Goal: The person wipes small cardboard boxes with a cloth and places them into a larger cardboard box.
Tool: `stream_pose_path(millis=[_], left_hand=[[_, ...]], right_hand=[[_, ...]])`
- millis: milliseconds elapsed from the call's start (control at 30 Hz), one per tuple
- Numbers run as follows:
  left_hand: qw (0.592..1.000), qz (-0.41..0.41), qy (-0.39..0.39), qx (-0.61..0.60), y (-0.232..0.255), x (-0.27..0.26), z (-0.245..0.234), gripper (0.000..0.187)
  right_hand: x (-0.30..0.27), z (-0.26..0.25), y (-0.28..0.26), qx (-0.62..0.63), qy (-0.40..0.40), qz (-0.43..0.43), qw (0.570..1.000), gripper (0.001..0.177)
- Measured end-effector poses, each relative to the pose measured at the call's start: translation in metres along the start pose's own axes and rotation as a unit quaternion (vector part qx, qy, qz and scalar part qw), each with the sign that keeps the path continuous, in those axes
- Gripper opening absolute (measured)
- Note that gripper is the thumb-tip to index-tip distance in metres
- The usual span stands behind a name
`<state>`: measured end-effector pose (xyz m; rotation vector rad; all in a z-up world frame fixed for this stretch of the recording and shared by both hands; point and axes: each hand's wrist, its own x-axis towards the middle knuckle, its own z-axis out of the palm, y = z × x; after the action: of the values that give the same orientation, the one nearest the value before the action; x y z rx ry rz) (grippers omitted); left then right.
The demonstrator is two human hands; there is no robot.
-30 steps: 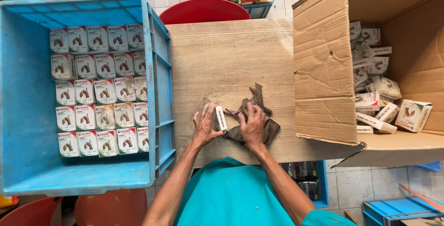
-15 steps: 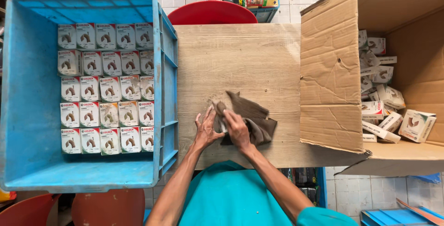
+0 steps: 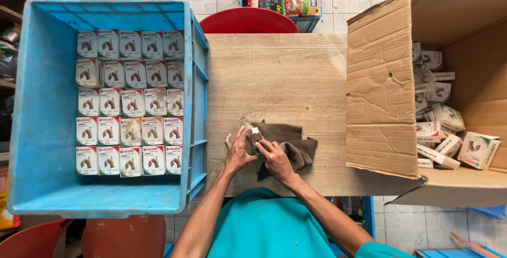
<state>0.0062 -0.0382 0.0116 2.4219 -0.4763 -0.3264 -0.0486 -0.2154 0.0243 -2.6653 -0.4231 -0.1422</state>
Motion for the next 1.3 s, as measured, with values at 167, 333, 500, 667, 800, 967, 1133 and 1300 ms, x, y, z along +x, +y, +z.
stream_pose_path(millis=[167, 333, 500, 667, 800, 967, 1133, 1300], left_hand=[[1.000, -0.003, 0.003, 0.011, 0.001, 0.003, 0.012, 0.100], [1.000, -0.004, -0.009, -0.006, 0.006, -0.003, -0.004, 0.103], [0.999, -0.032, -0.017, -0.034, 0.013, -0.002, -0.011, 0.114], [0.996, -0.031, -0.045, -0.064, 0.019, 0.004, 0.002, 0.116], [0.992, -0.038, -0.049, -0.108, 0.030, 0.006, 0.007, 0.115], [0.997, -0.029, -0.041, -0.066, 0.026, -0.005, -0.008, 0.118], [0.998, -0.040, -0.038, 0.021, 0.001, -0.006, -0.005, 0.119], [0.994, -0.033, -0.065, 0.078, -0.009, -0.003, -0.005, 0.123]], right_hand=[[0.035, -0.018, -0.008, 0.014, 0.037, 0.024, 0.999, 0.054], [-0.012, -0.015, -0.010, -0.002, 0.029, -0.005, 1.000, 0.061], [-0.039, -0.026, 0.021, 0.044, -0.070, 0.096, 0.992, 0.050], [-0.020, -0.073, 0.029, 0.079, -0.052, 0.208, 0.974, 0.050], [-0.006, -0.069, 0.012, 0.105, -0.072, 0.167, 0.978, 0.051], [-0.011, -0.025, -0.004, 0.056, -0.065, 0.132, 0.988, 0.050], [-0.016, -0.026, -0.004, 0.077, -0.069, 0.152, 0.983, 0.061], [-0.006, -0.044, 0.004, 0.035, 0.059, 0.213, 0.975, 0.045]])
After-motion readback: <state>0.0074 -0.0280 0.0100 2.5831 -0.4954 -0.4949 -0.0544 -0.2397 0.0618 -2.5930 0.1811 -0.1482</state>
